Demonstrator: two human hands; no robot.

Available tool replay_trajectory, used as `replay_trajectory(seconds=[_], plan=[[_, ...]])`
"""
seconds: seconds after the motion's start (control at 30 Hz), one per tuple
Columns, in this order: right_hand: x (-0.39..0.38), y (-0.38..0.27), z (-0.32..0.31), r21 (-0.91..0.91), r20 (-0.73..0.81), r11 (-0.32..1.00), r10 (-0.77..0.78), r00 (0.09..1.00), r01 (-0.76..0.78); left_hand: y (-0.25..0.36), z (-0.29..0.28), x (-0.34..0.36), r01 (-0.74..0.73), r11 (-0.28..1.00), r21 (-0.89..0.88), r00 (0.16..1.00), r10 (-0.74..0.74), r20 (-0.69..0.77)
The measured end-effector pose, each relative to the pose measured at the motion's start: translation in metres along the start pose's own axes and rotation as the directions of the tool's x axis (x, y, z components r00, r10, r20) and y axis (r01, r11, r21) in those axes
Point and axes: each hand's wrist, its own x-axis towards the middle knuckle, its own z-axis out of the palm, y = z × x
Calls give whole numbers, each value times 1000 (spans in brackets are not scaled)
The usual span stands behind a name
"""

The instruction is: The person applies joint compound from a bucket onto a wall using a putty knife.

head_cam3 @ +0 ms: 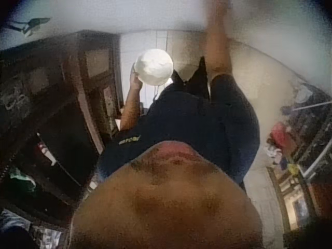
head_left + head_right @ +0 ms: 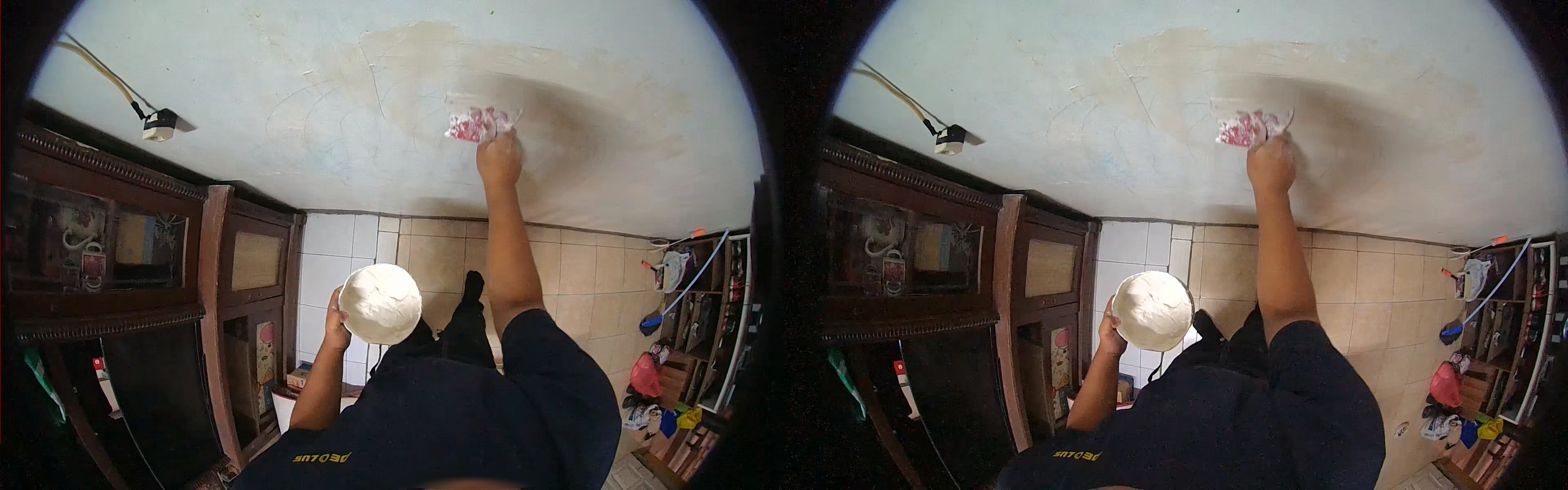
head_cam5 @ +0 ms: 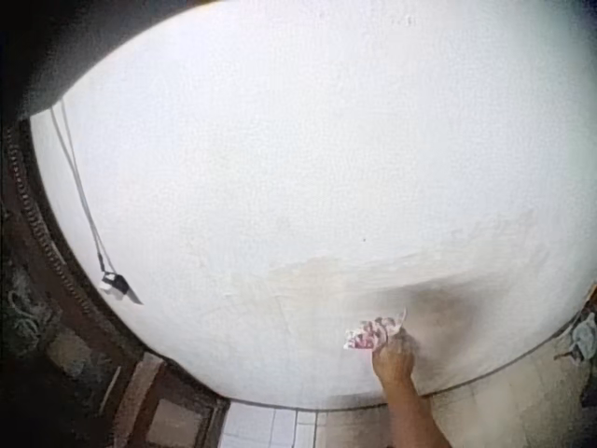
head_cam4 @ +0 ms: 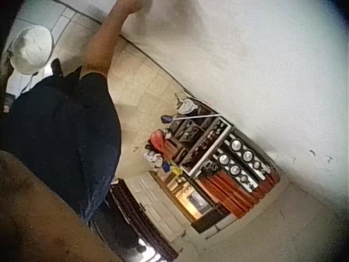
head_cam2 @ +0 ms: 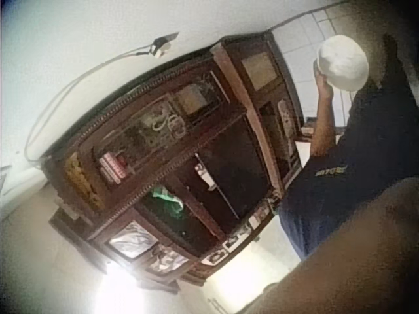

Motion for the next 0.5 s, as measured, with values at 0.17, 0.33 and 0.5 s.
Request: replay_trajectory(seconds=[0.17,0.33,0.5], plan=[[-53,70,59,-77,216,993,104,971,-90,5,5,0,-9,997,74,999,6,36],[-91,115,61,20,359,997,60,932,-72,-3,-4,-1,-16,1000,11,1000,16,23],[-34,27,-21,307,18,949,-76,997,67,6,2,-2,-4,1000,-5,999,4,51]])
